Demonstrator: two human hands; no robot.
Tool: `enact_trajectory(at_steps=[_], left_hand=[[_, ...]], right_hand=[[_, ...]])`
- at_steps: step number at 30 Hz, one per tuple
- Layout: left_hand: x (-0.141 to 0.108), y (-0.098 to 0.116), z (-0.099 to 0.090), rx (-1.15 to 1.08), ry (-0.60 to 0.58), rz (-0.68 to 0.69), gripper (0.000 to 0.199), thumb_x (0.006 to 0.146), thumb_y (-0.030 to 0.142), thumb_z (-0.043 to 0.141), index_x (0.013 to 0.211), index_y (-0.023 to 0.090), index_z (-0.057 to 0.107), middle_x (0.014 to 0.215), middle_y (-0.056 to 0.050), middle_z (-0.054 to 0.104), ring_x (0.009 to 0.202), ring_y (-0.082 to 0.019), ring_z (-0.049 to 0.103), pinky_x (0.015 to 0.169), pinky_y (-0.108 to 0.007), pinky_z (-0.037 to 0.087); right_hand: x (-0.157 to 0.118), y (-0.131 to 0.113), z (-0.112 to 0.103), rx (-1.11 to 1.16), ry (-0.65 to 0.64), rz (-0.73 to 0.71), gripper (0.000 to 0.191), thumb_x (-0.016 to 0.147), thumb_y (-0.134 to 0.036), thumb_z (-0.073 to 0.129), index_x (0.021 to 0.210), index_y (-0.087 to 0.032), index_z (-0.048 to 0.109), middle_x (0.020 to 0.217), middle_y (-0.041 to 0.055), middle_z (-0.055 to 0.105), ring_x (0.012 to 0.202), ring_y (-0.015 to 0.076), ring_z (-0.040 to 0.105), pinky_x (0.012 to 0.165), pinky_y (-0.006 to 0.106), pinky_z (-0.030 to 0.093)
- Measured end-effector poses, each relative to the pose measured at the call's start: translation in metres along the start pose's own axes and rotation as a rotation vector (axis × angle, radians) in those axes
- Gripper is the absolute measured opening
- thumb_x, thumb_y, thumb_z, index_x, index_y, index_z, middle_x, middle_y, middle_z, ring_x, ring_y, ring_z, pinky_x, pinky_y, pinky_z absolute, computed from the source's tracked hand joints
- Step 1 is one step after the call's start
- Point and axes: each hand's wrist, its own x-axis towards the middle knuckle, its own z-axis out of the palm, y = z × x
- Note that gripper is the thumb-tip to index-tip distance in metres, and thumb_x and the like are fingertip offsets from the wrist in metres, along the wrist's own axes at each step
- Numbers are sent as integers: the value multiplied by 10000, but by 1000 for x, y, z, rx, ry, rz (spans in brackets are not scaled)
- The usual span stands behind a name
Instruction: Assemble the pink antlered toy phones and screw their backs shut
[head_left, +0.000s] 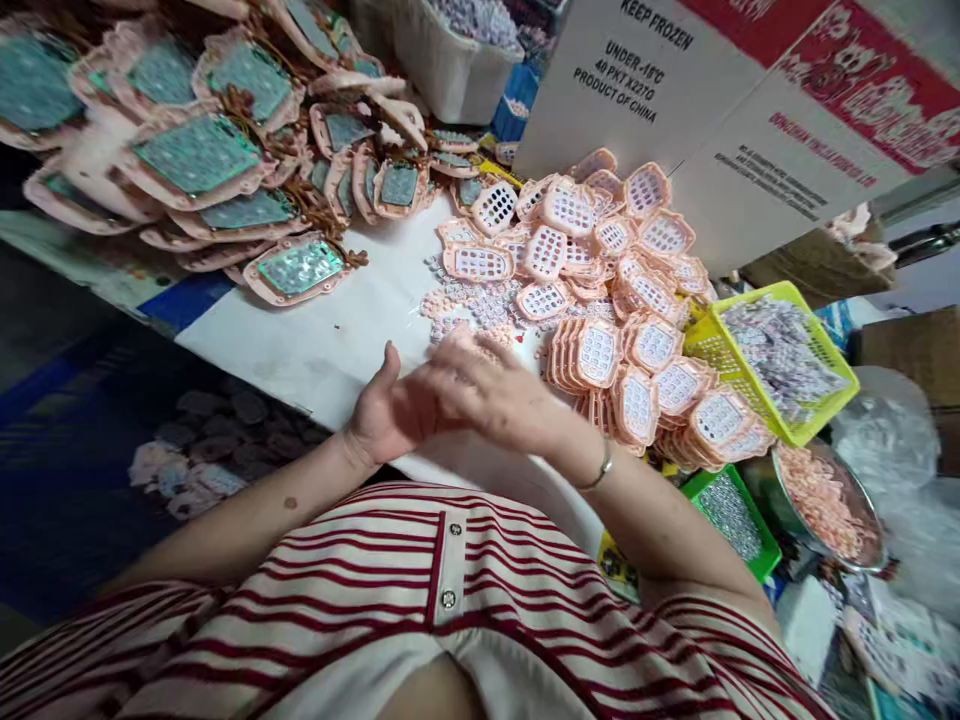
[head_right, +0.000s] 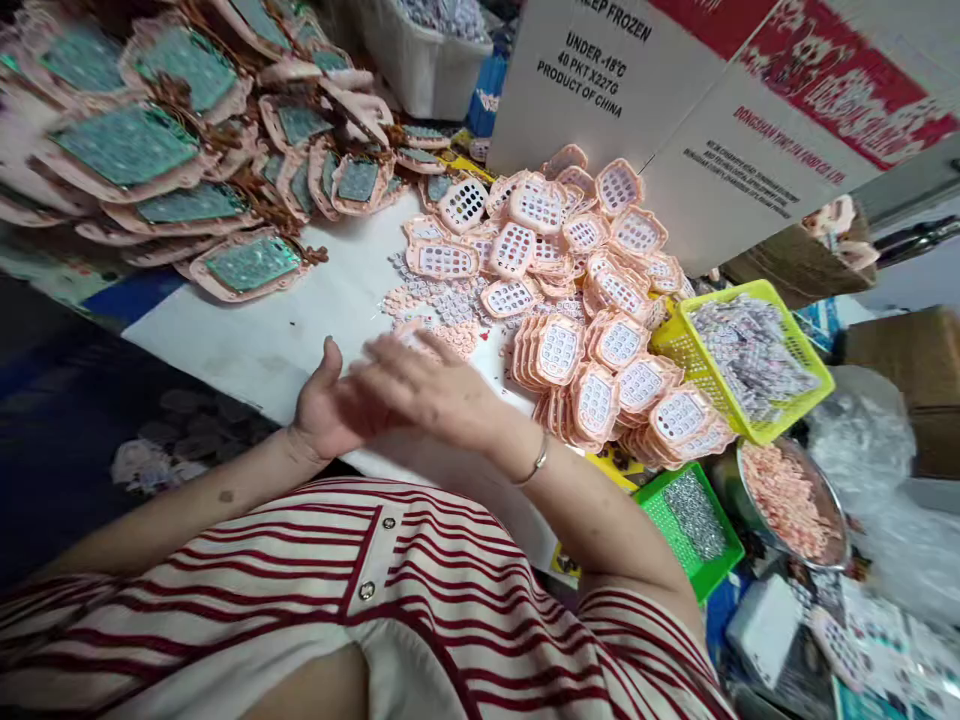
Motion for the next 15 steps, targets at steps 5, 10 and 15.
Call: enact_trajectory(at_steps=[5,10,15], left_hand=[[-14,7,-15,69,47,69,455,978,438,461,1220,91,626,812,-102,730,684,-197,730,678,-316,621],[-19,10,-14,269,-63,219,516,899,488,584,1270,132,627,1124,-184,739,921,-315,747,809,-487,608],[-16,2,-22,298,-55,248,584,789,449,728,1266,126,634,1185,-192,729,1050,-347,718,1020,-558,500]], right_hand=[[-5,-33,8,290,59,-4,522,928,-220,462,1445,-152,438,1506,132,530,1426,219,450,1174,439,362],[-1,14,20,113,-56,667,421,870,-94,432,1251,-83,611,1162,205,677,1091,305,597,938,456,469],[8,44,38,-1,-242,727,272,871,-102,470,985,-44,711,1055,244,665,1018,337,572,870,437,410]])
